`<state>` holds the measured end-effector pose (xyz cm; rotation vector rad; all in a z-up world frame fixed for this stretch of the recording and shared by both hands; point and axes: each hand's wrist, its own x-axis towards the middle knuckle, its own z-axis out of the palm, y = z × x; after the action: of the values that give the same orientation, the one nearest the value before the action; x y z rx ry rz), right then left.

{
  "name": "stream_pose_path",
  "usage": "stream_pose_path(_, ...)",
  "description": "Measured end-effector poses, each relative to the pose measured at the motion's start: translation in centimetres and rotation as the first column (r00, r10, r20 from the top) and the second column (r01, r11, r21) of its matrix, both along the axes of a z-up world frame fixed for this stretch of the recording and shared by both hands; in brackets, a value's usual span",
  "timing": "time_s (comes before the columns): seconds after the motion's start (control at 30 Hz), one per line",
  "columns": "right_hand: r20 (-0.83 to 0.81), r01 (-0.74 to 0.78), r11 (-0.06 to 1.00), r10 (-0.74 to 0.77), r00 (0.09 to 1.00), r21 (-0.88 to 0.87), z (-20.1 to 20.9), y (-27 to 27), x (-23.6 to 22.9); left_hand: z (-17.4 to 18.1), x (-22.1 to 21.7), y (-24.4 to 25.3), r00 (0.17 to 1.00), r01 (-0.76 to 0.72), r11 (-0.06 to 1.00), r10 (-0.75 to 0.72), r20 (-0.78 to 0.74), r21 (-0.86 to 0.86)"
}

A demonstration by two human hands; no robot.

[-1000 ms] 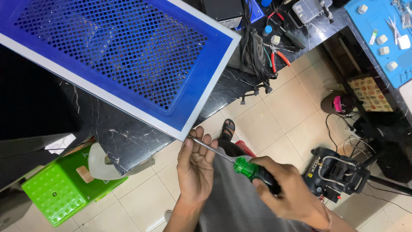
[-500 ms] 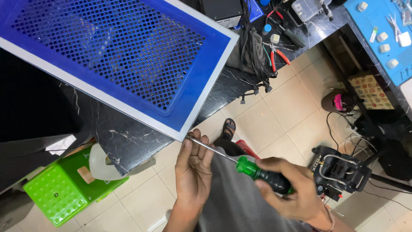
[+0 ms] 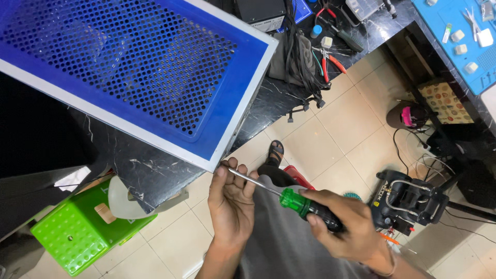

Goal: The person uses a screwdriver to remove screws from the side of a blue electronic device, then flips the device over to remove screws from the perforated back panel. The person then reattaches the side panel and tightens the screws.

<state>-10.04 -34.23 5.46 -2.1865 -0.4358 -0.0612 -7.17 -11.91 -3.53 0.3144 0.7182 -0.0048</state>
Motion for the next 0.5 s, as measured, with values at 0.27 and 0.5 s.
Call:
stream_pose_path(0.27, 0.319, -0.041, 0.999, 0.037, 0.947, 0.004, -0.7, 0.6, 0.3, 0.8, 0.3, 0.1, 0.999, 0.039, 0.999, -0.039, -0.034, -0.015)
stream_pose_path(0.5, 0.272, -0.034, 0.995, 0.008, 0.962, 0.089, -1.8, 1.4, 0.0, 0.7, 0.0, -0.1, 0.998, 0.057, 0.996, -0.055, -0.03, 0.065)
